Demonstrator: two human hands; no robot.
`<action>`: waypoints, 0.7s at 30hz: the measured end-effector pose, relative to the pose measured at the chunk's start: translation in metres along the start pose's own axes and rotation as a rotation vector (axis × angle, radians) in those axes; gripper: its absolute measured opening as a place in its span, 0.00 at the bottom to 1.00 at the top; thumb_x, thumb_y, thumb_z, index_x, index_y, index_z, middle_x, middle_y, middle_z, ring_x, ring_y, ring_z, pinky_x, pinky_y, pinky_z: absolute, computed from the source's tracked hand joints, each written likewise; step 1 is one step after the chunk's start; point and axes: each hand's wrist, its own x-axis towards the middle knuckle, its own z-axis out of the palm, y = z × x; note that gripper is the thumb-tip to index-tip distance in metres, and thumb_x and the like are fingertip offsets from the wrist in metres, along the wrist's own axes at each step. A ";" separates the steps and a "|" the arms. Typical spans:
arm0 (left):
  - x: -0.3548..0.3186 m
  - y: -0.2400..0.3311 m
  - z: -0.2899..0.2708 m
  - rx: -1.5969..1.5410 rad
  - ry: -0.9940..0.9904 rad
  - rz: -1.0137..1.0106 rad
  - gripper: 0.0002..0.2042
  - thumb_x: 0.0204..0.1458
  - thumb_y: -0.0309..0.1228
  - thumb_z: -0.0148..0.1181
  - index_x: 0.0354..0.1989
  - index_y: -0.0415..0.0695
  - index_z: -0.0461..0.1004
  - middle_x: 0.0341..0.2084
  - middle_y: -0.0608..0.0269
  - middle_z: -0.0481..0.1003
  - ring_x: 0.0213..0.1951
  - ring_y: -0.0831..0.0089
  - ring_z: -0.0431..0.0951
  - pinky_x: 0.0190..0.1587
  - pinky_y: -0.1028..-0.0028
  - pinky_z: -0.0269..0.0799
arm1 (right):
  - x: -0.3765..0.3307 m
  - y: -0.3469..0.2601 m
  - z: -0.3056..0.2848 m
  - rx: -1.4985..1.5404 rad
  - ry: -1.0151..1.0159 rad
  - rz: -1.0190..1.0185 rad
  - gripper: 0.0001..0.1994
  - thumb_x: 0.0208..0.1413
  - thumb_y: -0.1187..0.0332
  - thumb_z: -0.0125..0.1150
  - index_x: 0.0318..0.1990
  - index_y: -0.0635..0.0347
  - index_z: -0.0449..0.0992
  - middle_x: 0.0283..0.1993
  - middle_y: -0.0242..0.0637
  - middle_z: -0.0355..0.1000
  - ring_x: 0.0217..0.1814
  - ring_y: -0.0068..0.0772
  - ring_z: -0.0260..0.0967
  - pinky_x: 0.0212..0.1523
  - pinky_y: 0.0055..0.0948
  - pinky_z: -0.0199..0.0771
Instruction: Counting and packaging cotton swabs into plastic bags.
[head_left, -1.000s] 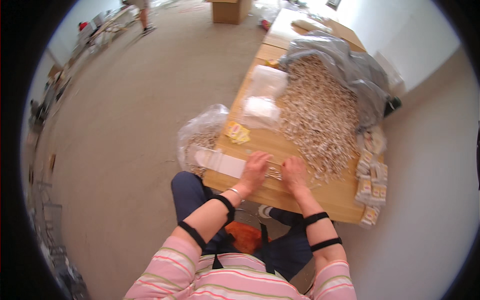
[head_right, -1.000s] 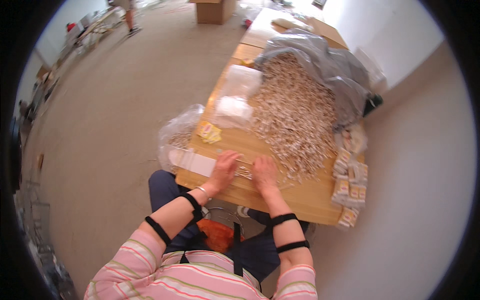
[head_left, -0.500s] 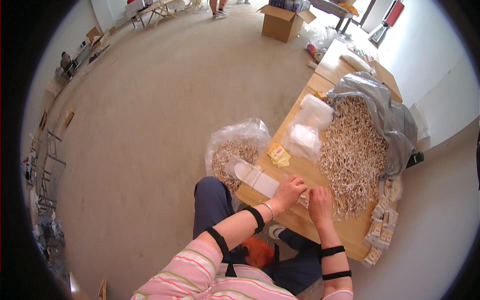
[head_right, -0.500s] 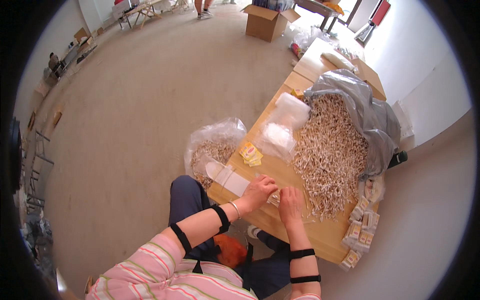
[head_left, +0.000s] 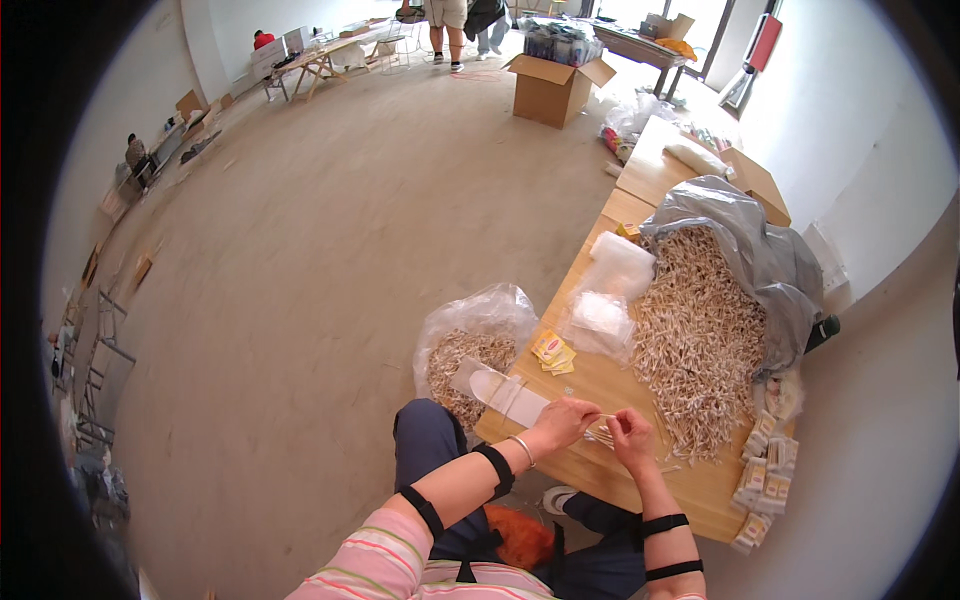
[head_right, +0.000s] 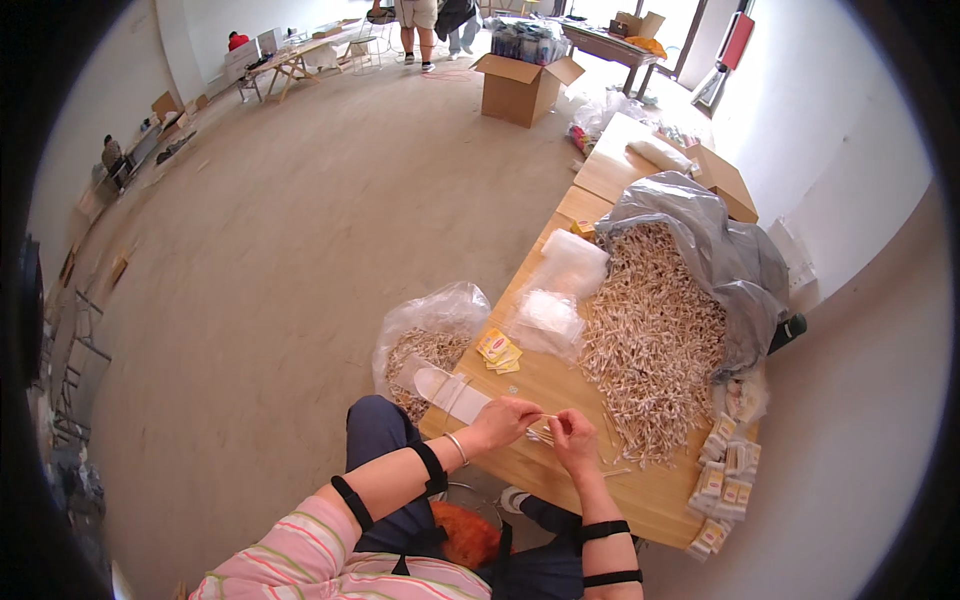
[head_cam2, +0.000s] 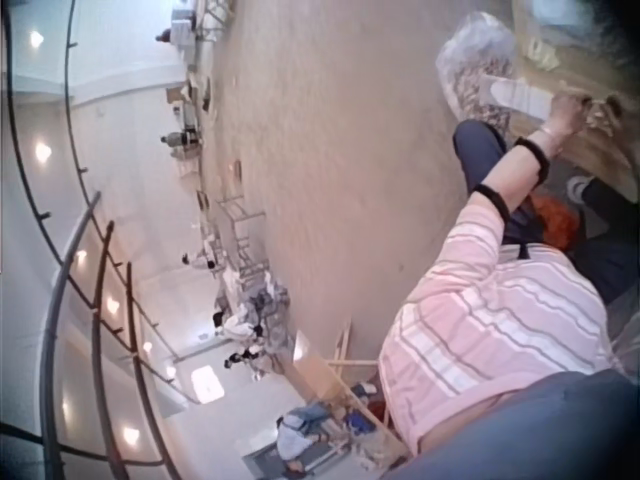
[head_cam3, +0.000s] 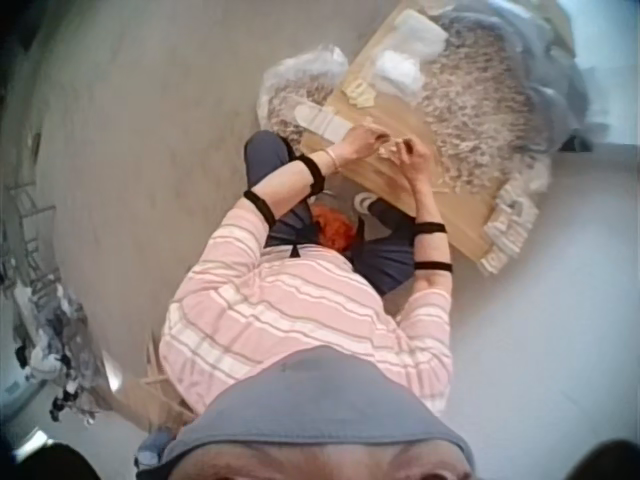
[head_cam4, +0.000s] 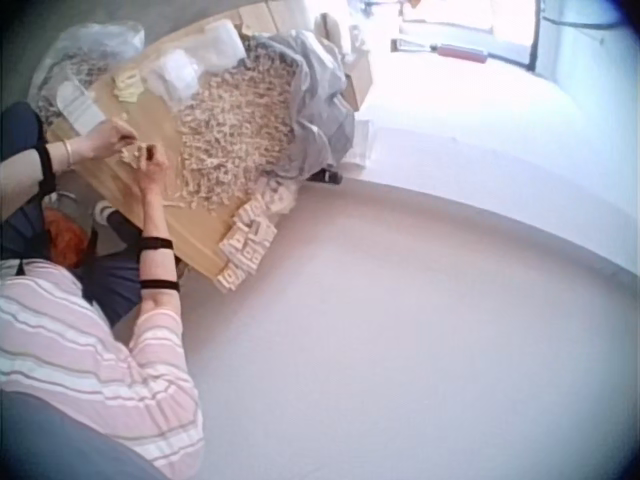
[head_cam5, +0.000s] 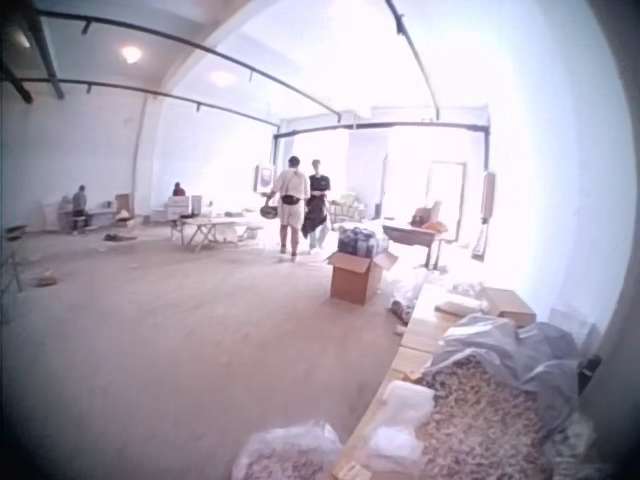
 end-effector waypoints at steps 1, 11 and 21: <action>-0.002 0.000 0.003 -0.033 -0.008 -0.035 0.07 0.51 0.32 0.58 0.34 0.43 0.79 0.29 0.54 0.78 0.32 0.58 0.78 0.37 0.66 0.73 | -0.001 0.003 -0.003 -0.004 0.007 0.008 0.07 0.52 0.70 0.62 0.32 0.64 0.74 0.22 0.36 0.71 0.21 0.23 0.66 0.25 0.24 0.66; 0.037 -0.047 -0.088 -0.024 0.389 -0.100 0.08 0.49 0.31 0.59 0.35 0.43 0.79 0.30 0.51 0.78 0.34 0.59 0.80 0.36 0.66 0.75 | -0.015 0.031 -0.027 -0.269 0.133 -0.005 0.08 0.45 0.71 0.63 0.34 0.62 0.76 0.30 0.41 0.71 0.35 0.39 0.69 0.38 0.33 0.69; 0.016 -0.079 -0.112 0.367 0.392 0.064 0.19 0.43 0.24 0.61 0.48 0.40 0.71 0.48 0.47 0.71 0.54 0.52 0.68 0.59 0.60 0.61 | -0.053 0.040 -0.043 -0.466 0.153 -0.019 0.11 0.43 0.73 0.63 0.37 0.59 0.76 0.36 0.40 0.69 0.44 0.46 0.66 0.46 0.38 0.65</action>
